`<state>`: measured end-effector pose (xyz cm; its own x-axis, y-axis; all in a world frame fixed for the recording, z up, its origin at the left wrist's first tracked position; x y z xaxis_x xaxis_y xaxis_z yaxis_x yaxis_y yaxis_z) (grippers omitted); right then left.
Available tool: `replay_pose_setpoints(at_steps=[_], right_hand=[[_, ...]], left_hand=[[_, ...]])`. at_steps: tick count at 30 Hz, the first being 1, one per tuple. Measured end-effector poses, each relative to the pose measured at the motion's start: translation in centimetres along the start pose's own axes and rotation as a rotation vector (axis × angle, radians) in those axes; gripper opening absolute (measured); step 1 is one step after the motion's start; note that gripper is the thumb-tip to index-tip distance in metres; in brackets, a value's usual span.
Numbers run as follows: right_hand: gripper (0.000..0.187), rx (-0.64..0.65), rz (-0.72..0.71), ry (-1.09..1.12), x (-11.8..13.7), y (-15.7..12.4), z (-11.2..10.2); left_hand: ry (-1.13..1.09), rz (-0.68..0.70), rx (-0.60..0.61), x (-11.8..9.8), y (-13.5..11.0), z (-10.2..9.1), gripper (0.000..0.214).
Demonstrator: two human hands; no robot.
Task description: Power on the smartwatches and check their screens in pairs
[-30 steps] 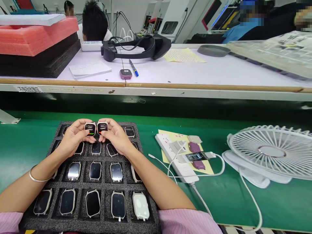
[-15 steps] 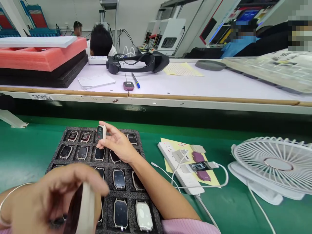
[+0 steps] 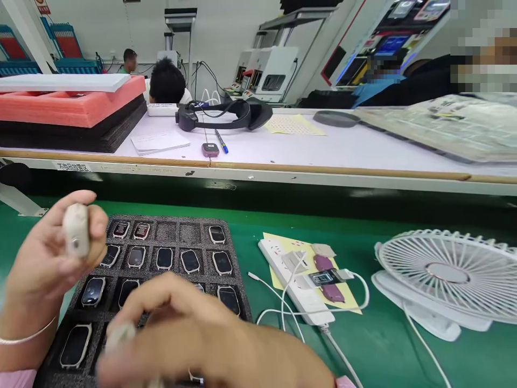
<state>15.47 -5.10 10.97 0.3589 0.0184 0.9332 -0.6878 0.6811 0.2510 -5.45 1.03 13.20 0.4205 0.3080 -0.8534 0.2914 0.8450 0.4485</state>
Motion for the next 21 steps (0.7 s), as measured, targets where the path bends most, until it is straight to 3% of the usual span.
replay_pose_setpoints(at_steps=[1,3,6,9,13,21], right_hand=[[0.044,0.022,-0.030,0.034,-0.3,0.8,-0.6],[0.042,-0.176,-0.099,0.130,-1.2,2.8,-2.9],[0.048,-0.389,0.015,0.295,-3.6,5.5,-6.2],[0.043,-0.488,0.105,0.364,-5.2,7.1,-8.9],[0.036,-0.512,0.082,0.307,-5.3,7.7,-11.2],[0.032,-0.598,0.097,0.288,-6.8,7.4,-11.4]], left_hand=[[0.008,-0.006,-0.032,1.0,0.6,-1.0,0.054],[0.018,-0.031,-0.125,3.1,1.5,-3.0,0.055],[0.022,-0.119,-0.249,5.7,2.3,-4.8,0.055],[0.084,-0.183,-0.297,6.8,2.6,-4.6,0.060],[0.167,-0.186,-0.309,7.6,2.9,-3.3,0.062],[0.348,-0.190,-0.272,10.9,2.2,-2.8,0.061]])
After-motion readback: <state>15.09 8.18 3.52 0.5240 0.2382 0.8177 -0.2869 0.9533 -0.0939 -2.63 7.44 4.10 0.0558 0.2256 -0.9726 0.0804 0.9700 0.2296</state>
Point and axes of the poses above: each hand's wrist, its own y-axis towards the middle knuckle, its own z-axis out of the palm, x = y × z, the point moved 3 cm from there along y, towards the middle knuckle, and after that the axes turned 3 degrees about z, right-handed, at the moved point
